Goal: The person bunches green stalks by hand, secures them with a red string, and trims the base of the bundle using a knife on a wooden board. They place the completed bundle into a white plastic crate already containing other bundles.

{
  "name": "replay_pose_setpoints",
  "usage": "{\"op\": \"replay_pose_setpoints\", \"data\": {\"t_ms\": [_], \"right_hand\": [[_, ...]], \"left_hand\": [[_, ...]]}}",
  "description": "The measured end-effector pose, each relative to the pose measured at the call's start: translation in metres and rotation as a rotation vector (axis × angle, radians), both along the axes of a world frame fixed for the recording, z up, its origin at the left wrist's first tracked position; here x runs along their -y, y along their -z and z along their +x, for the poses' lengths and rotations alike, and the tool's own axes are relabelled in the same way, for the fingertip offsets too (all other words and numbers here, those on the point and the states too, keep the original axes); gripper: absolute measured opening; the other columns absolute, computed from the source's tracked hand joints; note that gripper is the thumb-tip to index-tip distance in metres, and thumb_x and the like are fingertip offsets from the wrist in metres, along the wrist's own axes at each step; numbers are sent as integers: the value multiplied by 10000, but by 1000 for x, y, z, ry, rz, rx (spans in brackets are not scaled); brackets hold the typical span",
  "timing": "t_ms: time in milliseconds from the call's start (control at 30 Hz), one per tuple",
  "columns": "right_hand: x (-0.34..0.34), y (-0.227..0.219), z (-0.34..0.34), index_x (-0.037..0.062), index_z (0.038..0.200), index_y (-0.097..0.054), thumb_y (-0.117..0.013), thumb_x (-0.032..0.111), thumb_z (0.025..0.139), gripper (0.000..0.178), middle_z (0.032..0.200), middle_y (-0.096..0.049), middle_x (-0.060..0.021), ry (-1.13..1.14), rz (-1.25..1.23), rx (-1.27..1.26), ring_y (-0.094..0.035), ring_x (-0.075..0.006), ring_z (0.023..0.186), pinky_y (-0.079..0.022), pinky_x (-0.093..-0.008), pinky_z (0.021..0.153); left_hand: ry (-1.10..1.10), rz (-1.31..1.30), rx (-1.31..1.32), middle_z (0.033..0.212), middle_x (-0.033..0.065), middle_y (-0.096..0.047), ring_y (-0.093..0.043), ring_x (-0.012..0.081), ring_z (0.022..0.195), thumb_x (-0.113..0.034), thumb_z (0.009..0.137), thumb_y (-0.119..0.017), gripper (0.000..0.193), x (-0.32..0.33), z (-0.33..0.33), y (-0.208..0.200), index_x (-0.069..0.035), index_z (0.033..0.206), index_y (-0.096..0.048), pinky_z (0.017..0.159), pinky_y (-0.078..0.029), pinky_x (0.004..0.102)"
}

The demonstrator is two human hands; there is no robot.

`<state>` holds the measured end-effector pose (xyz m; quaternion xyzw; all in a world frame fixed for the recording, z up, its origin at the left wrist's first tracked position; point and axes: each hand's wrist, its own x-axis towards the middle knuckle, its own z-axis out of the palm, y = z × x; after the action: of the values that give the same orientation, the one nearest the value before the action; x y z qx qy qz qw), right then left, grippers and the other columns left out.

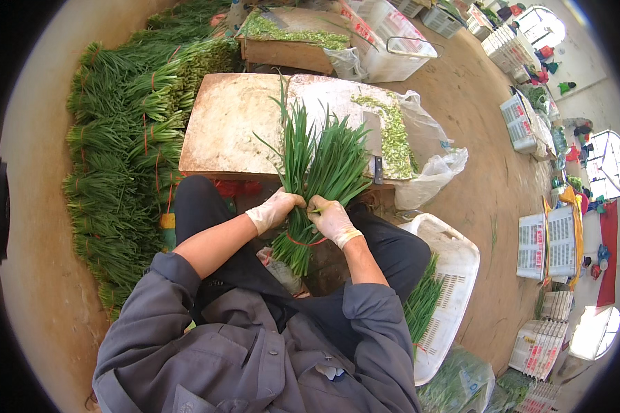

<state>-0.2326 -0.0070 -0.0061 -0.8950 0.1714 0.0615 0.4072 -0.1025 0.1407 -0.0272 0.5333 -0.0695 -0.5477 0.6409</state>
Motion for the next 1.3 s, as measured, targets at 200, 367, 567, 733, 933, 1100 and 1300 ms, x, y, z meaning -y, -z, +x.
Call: {"op": "replay_pose_setpoints", "data": {"t_ms": [200, 367, 567, 733, 933, 1100, 1300], "right_hand": [[-2, -5, 0, 18, 958, -626, -744, 8, 894, 135, 815, -683, -75, 245, 464, -57, -662, -128, 651, -549, -287, 534], [-6, 7, -2, 21, 1016, -617, -729, 28, 913, 152, 871, -691, -92, 362, 478, -36, -661, -141, 663, -552, -290, 528], [-11, 3, 4, 0, 1082, -637, -703, 94, 942, 182, 931, -720, -119, 390, 306, -101, -705, -192, 725, -578, -315, 551], [-8, 18, -1, -27, 1113, -654, -725, 119, 910, 260, 923, -746, -177, 246, -28, 7, -746, -265, 779, -598, -377, 633], [-10, 8, -2, -3, 1107, -696, -745, 126, 830, 310, 922, -748, -210, 214, 114, -83, -752, -349, 876, -589, -423, 790], [-15, -10, 6, 46, 1110, -716, -726, 149, 836, 293, 933, -748, -184, 61, -15, -142, -747, -319, 907, -575, -410, 827], [-12, 29, -7, 19, 1199, -575, -612, 94, 945, 267, 920, -714, -191, -20, -81, -75, -743, -296, 722, -580, -413, 605]], "left_hand": [[-117, -15, -38, 1018, 164, -703, -681, 273, 859, -3, 784, -647, 397, 0, 0, 7, 32, 1178, -679, 733, -560, 385], [-51, 0, -2, 1188, 137, -683, -657, 240, 1035, -24, 820, -658, 590, 0, 1, 5, -11, 1407, -599, 872, -541, 350], [-16, -40, -3, 1245, 145, -674, -641, 238, 1086, -23, 828, -651, 627, -3, 1, 6, -11, 1451, -575, 907, -527, 342], [-9, -35, 9, 1201, 140, -694, -659, 237, 1047, -27, 839, -645, 581, -2, -1, 2, -11, 1418, -605, 881, -537, 342], [-107, -54, -40, 1132, 180, -706, -692, 288, 963, 22, 805, -632, 572, 0, -5, 7, -8, 1376, -631, 793, -574, 389], [-106, -6, -84, 1151, 189, -706, -691, 308, 1027, 18, 817, -663, 586, -1, 0, 18, -32, 1400, -618, 812, -591, 418], [-112, 50, -90, 1219, 125, -706, -688, 258, 1038, -17, 879, -700, 514, 8, -10, 6, -71, 1386, -632, 885, -563, 381]]}}
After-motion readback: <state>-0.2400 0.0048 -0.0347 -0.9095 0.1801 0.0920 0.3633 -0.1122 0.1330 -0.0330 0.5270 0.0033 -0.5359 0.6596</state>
